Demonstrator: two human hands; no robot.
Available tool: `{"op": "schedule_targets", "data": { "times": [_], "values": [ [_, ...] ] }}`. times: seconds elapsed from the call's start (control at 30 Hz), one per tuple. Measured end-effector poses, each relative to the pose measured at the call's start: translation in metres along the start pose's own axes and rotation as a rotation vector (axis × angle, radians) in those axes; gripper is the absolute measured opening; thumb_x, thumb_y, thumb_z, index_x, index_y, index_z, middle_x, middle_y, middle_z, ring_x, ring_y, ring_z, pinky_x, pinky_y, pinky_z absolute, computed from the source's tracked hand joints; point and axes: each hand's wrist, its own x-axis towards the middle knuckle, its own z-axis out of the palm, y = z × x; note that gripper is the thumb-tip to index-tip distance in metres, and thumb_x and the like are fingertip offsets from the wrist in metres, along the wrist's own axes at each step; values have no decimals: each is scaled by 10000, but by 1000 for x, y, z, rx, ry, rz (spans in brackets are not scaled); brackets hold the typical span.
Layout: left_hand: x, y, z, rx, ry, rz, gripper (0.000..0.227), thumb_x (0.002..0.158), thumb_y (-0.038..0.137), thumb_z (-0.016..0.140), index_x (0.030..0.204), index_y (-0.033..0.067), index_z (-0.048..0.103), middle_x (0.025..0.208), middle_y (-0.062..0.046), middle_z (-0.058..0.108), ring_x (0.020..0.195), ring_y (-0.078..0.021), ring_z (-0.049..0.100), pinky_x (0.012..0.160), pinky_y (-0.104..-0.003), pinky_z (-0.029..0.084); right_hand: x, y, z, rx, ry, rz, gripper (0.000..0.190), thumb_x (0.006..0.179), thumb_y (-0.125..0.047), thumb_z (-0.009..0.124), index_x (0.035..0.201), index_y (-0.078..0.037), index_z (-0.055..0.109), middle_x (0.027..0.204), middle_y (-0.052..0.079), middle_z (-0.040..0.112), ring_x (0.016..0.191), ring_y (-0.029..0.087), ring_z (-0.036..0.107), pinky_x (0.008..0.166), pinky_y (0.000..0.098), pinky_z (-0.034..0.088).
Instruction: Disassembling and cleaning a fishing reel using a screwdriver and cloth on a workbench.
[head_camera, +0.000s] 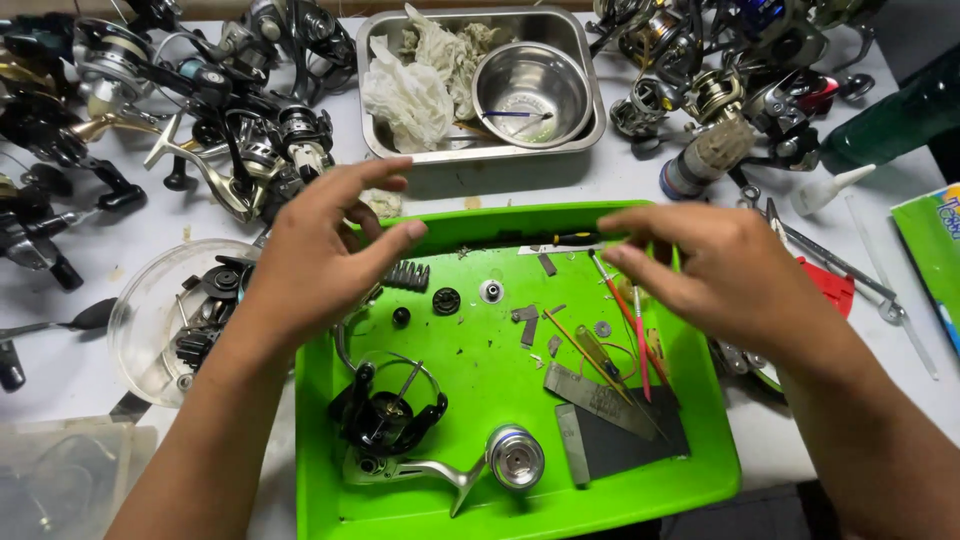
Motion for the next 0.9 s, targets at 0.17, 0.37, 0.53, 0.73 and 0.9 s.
{"op": "schedule_targets", "data": {
  "times": [0.17, 0.37, 0.53, 0.73, 0.9],
  "values": [
    [4, -8, -10, -621, 159, -202, 610, 926, 259, 619, 1496, 130, 445, 1448, -110, 594, 945, -137, 641, 687, -238, 532, 122, 20, 8, -163, 182, -339, 142, 1001, -151, 725, 1083, -60, 798, 969, 99, 794, 820, 234, 727, 732, 405, 560],
    [-2, -21, -22, -912, 274, -265, 617, 912, 241, 628, 1491, 105, 464, 1410, -126, 617, 869, -151, 662, 644, -238, 530, 268, 57, 67, -235, 112, -167, 253, 909, -125, 647, 1106, -158, 803, 1012, 87, 791, 941, 345, 702, 741, 523, 526],
    [-6, -23, -42, -863, 279, -266, 627, 894, 238, 626, 1490, 118, 473, 1412, -129, 614, 884, -157, 659, 662, -244, 514, 312, 64, 105, -424, -196, 43, 730, 808, -20, 527, 1406, -426, 624, 1306, 113, 650, 1171, 406, 600, 864, 557, 526],
    [22, -18, -56, -824, 281, -249, 591, 923, 198, 603, 1490, 100, 471, 1363, -109, 614, 889, -143, 650, 688, -255, 525, 327, 90, 107, -333, 4, -98, 235, 857, -191, 677, 1037, -194, 828, 927, 123, 777, 881, 430, 684, 696, 571, 537],
    [99, -19, -47, -543, 178, -148, 664, 979, 230, 560, 1573, 78, 305, 1490, -184, 534, 1032, -177, 683, 745, -236, 631, 324, 93, 83, 21, 187, -54, 161, 887, -209, 743, 997, -136, 835, 941, 47, 803, 949, 204, 740, 946, 372, 485]
  ]
}}
